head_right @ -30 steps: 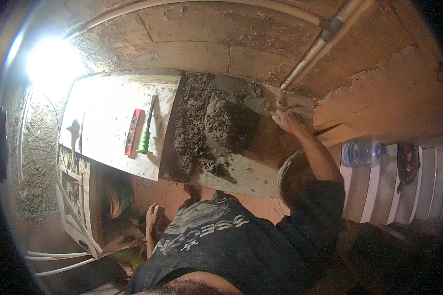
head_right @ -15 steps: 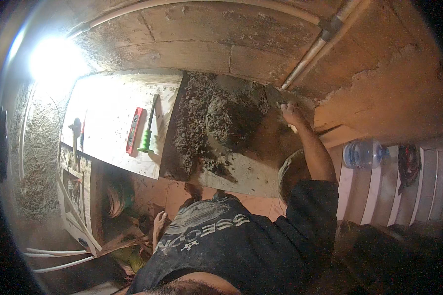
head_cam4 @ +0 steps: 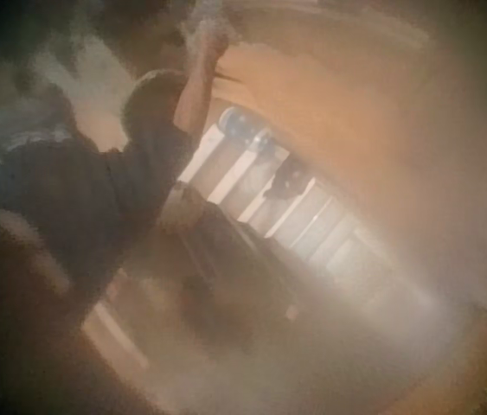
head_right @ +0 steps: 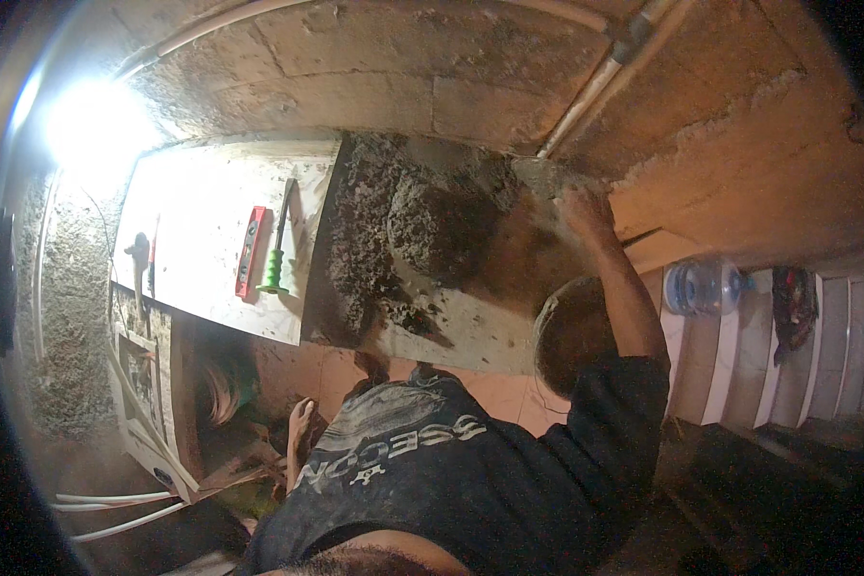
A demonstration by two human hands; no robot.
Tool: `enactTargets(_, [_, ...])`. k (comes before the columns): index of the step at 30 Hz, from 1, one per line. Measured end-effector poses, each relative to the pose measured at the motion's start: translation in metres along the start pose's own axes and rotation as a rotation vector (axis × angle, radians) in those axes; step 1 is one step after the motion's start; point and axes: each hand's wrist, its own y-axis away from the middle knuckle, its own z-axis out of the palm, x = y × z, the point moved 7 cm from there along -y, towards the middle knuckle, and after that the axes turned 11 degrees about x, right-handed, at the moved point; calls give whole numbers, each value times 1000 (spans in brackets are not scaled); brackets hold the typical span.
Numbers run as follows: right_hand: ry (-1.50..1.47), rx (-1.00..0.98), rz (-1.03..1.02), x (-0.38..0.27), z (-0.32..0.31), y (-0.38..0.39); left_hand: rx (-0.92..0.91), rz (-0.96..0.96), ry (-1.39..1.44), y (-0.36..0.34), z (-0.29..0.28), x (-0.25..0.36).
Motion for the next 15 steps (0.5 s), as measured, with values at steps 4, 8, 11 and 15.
enactTargets(4, [175,2,-136,-8,12,-15,-61,89,-138,-17,12,10])
enactTargets(8, [436,64,-362,-37,-5,-18,-51,-40,40,-24,14,0])
enactTargets(11, [476,-405,-340,-30,-35,-17,7,26,58,-21,3,5])
enactTargets(15, [65,-274,-187,20,-1,-26,14,-72,61,-17,3,-28])
